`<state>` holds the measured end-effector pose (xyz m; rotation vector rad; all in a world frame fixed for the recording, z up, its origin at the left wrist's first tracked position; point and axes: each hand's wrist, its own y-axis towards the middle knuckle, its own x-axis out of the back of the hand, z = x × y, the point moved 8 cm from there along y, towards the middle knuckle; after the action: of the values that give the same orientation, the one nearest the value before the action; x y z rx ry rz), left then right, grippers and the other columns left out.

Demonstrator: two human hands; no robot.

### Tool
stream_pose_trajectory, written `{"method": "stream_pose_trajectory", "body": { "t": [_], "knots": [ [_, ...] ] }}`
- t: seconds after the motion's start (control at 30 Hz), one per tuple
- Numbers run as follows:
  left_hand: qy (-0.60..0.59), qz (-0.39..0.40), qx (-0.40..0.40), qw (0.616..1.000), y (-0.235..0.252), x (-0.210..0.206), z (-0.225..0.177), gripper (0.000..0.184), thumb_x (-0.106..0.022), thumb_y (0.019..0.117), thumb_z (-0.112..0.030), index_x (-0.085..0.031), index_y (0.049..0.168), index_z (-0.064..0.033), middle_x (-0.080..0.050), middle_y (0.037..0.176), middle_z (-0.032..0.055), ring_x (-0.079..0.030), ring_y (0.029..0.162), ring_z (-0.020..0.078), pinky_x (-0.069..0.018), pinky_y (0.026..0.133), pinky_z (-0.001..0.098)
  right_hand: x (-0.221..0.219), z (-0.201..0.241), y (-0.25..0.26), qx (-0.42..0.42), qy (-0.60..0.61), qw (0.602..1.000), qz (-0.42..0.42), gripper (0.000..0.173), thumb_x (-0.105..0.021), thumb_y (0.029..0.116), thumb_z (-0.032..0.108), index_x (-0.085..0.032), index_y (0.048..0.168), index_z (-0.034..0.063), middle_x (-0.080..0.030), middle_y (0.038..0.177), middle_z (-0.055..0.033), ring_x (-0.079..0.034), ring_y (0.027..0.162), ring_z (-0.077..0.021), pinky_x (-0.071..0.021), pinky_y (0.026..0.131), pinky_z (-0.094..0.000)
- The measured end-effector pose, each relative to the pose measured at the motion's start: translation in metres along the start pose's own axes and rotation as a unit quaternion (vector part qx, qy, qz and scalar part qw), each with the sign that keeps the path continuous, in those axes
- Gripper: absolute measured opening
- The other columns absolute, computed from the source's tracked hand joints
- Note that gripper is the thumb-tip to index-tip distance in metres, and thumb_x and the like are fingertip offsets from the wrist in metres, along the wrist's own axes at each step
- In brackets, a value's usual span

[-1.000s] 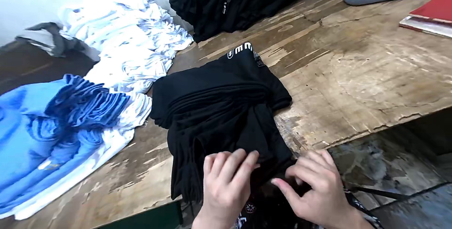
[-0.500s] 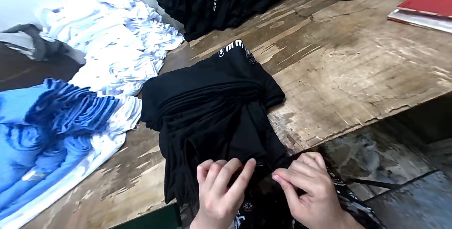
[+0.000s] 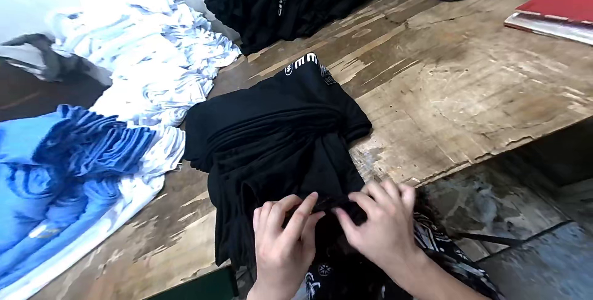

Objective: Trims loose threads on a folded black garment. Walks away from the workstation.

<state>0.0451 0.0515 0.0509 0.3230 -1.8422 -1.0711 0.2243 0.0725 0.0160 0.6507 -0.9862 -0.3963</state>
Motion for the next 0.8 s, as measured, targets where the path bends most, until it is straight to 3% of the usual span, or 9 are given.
{"method": "stream_pose_trajectory", "body": {
  "t": [0.07,0.17,0.3,0.43,0.67,0.8],
  "knots": [
    [-0.002,0.001,0.000,1.000,-0.003,0.000,0.001,0.027,-0.071,0.0963,-0.032,-0.075,0.121,-0.0224,-0.071,0.104,0.0020,-0.063,0.089,0.0159,-0.0470,0.079,0.0365,-0.009,-0.005,-0.001,0.002,0.052,0.999,0.010,0.015,-0.071,0.0852,0.033,-0.081,0.082,0.0236,-0.065,0.075,0.0070,-0.061,0.079,-0.0140,-0.0432,0.088,-0.0465],
    [0.012,-0.018,-0.043,0.999,-0.012,0.009,-0.001,0.016,-0.070,0.0967,-0.026,-0.077,0.111,-0.0251,-0.071,0.098,-0.0010,-0.060,0.082,0.0151,-0.0437,0.076,0.0354,0.003,-0.012,-0.009,-0.006,0.186,0.982,0.033,0.015,-0.073,0.0914,0.037,-0.081,0.083,0.0268,-0.062,0.073,0.0110,-0.058,0.079,-0.0072,-0.0417,0.092,-0.0435],
    [0.041,-0.010,-0.080,0.996,-0.015,0.007,-0.010,0.021,-0.068,0.0981,-0.024,-0.072,0.118,-0.0275,-0.068,0.101,-0.0013,-0.058,0.088,0.0159,-0.0398,0.086,0.0381,0.012,-0.021,-0.019,-0.024,0.284,0.957,0.054,0.016,-0.074,0.0919,0.041,-0.080,0.084,0.0279,-0.061,0.074,0.0131,-0.057,0.082,-0.0040,-0.0408,0.093,-0.0395],
    [0.085,0.031,-0.125,0.988,-0.013,-0.006,-0.016,0.029,-0.058,0.0986,-0.012,-0.072,0.121,-0.0233,-0.068,0.104,0.0028,-0.058,0.092,0.0205,-0.0376,0.090,0.0429,0.007,-0.023,-0.019,-0.053,0.288,0.953,0.082,0.021,-0.069,0.0945,0.043,-0.076,0.084,0.0270,-0.063,0.080,0.0132,-0.058,0.085,-0.0036,-0.0428,0.092,-0.0386],
    [0.115,0.042,-0.153,0.981,-0.017,-0.008,-0.021,0.030,-0.056,0.0989,-0.010,-0.071,0.122,-0.0209,-0.068,0.107,0.0038,-0.057,0.092,0.0218,-0.0376,0.089,0.0426,0.008,-0.023,-0.018,-0.054,0.299,0.946,0.110,0.024,-0.065,0.0969,0.043,-0.073,0.084,0.0249,-0.062,0.081,0.0125,-0.058,0.087,-0.0040,-0.0418,0.094,-0.0388],
    [0.104,0.032,-0.138,0.984,-0.013,-0.008,-0.021,0.027,-0.056,0.0981,-0.012,-0.073,0.117,-0.0218,-0.071,0.106,0.0011,-0.058,0.092,0.0209,-0.0383,0.087,0.0413,0.015,-0.022,-0.013,-0.015,0.207,0.970,0.128,0.026,-0.066,0.0910,0.048,-0.072,0.078,0.0265,-0.062,0.078,0.0115,-0.059,0.084,-0.0067,-0.0416,0.093,-0.0427]
  ]
}}
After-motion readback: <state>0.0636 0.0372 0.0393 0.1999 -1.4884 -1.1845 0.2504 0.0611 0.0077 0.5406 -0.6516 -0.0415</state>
